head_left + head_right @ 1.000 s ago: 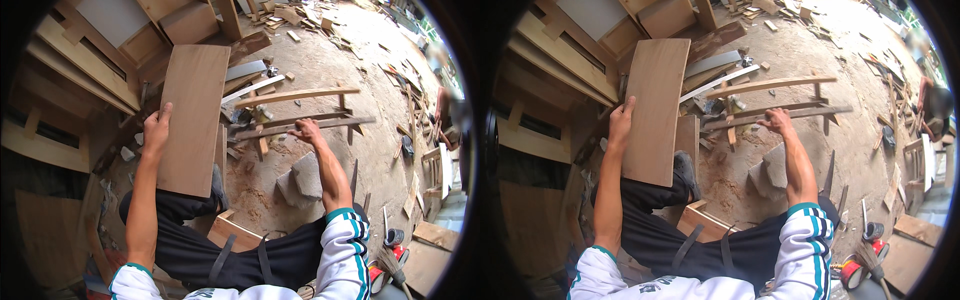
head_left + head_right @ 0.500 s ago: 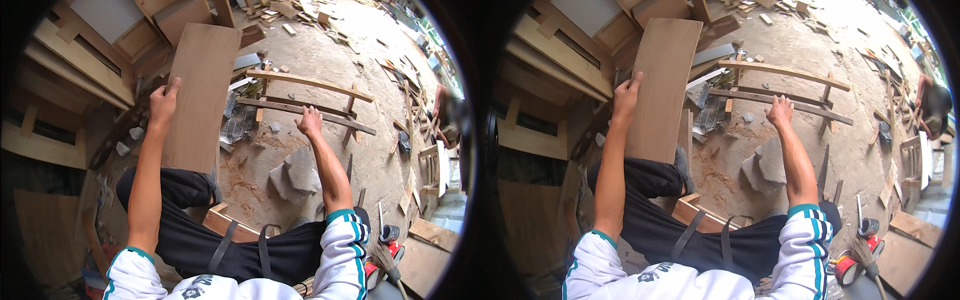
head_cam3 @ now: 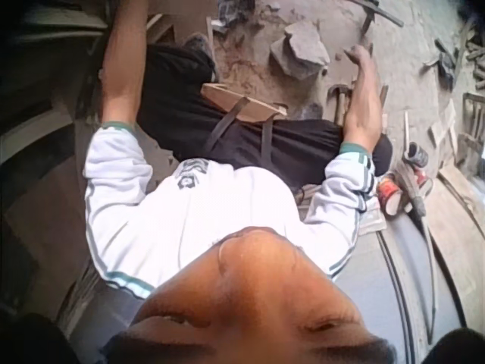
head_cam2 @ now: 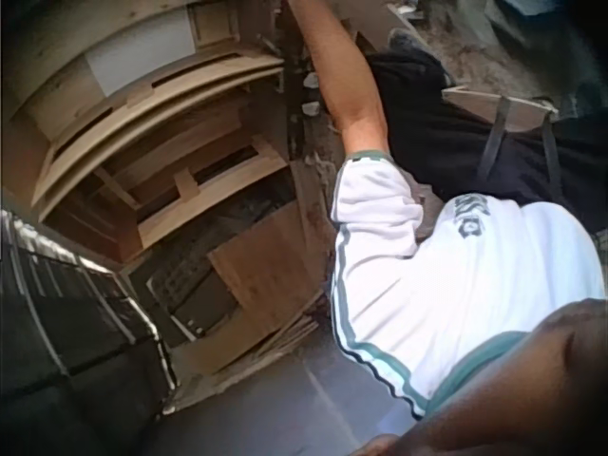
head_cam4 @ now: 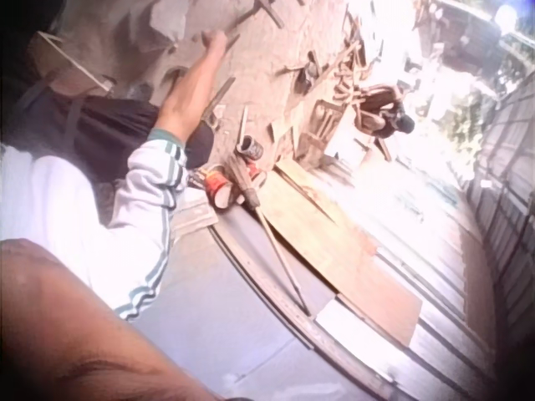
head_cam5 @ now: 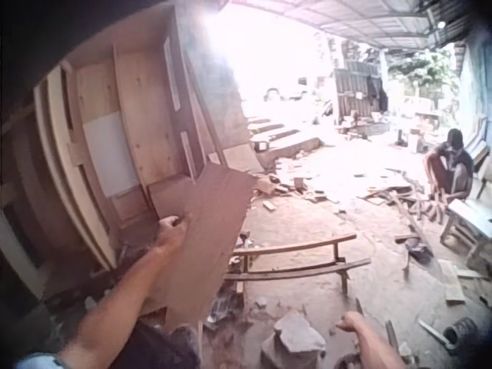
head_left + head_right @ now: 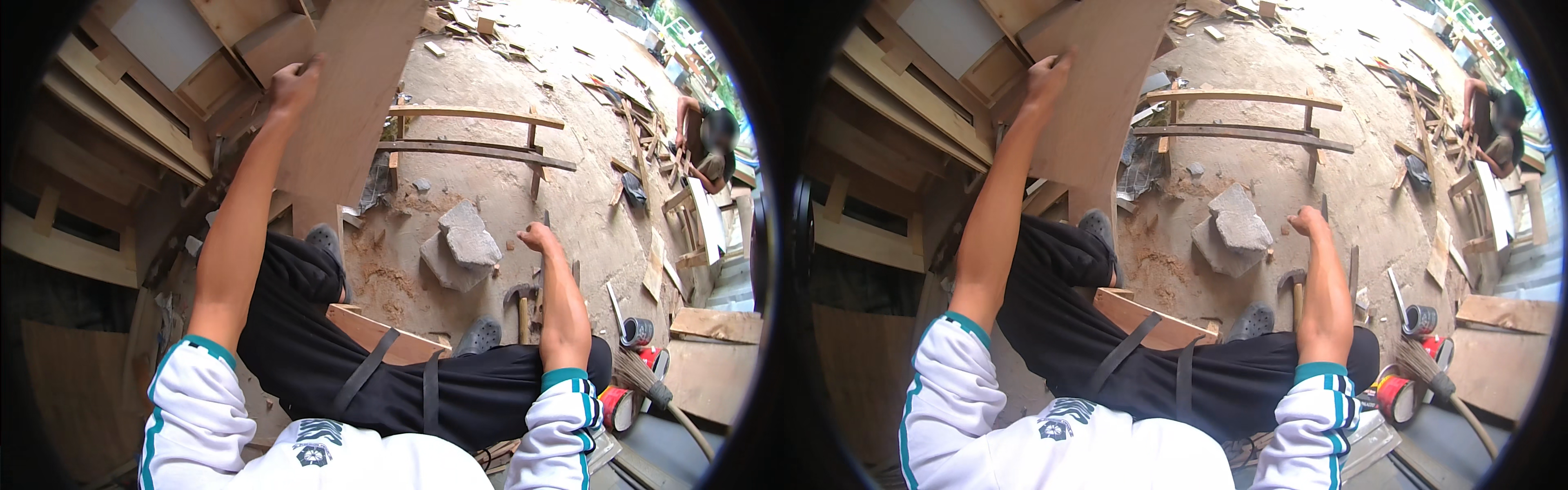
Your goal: The person sits on the floor and assembles a wooden chair frame by hammering nails into the joints. They then pick up a rectangular wooden board and hammer nails into it, preparing it for attachment to the frame.
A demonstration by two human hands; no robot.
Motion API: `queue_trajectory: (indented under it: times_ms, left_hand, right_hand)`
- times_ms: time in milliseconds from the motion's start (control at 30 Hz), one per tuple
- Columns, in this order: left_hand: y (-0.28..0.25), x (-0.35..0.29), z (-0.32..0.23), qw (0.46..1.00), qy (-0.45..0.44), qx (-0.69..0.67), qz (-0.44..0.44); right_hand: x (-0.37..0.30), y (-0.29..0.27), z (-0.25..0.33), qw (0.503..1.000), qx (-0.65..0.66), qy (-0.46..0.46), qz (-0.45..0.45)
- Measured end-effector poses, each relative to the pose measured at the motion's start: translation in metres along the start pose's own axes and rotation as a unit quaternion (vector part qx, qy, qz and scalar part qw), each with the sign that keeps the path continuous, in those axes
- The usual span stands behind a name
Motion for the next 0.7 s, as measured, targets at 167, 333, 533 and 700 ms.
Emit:
queue_trajectory:
  times_ms: [167, 333, 533, 700]
  left_hand:
    - [0.085, -0.017, 0.014, 0.995, 0.064, 0.048, 0.065]
    - [0.182, -0.108, 0.060, 0.977, 0.047, 0.058, 0.199]
    - [0.272, -0.197, 0.110, 0.929, 0.020, 0.089, 0.358]
    - [0.285, -0.217, 0.168, 0.900, 0.021, 0.144, 0.411]
  right_hand:
    - [-0.035, 0.024, -0.003, 0.997, 0.075, 0.001, -0.008]
    - [-0.074, 0.053, -0.042, 0.992, 0.100, 0.079, 0.013]
    - [-0.085, 0.148, -0.150, 0.976, 0.126, 0.176, 0.020]
    - [-0.115, 0.204, -0.142, 0.949, 0.175, 0.260, 0.026]
Point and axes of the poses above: each hand's wrist, its own x-axis towards the middle knuckle, its own y-axis out of the palm, z = x × y, the point moved 5 cm from there along x, towards the middle knuckle, and after that the axes turned 3 degrees about y, right-handed, at the moved point
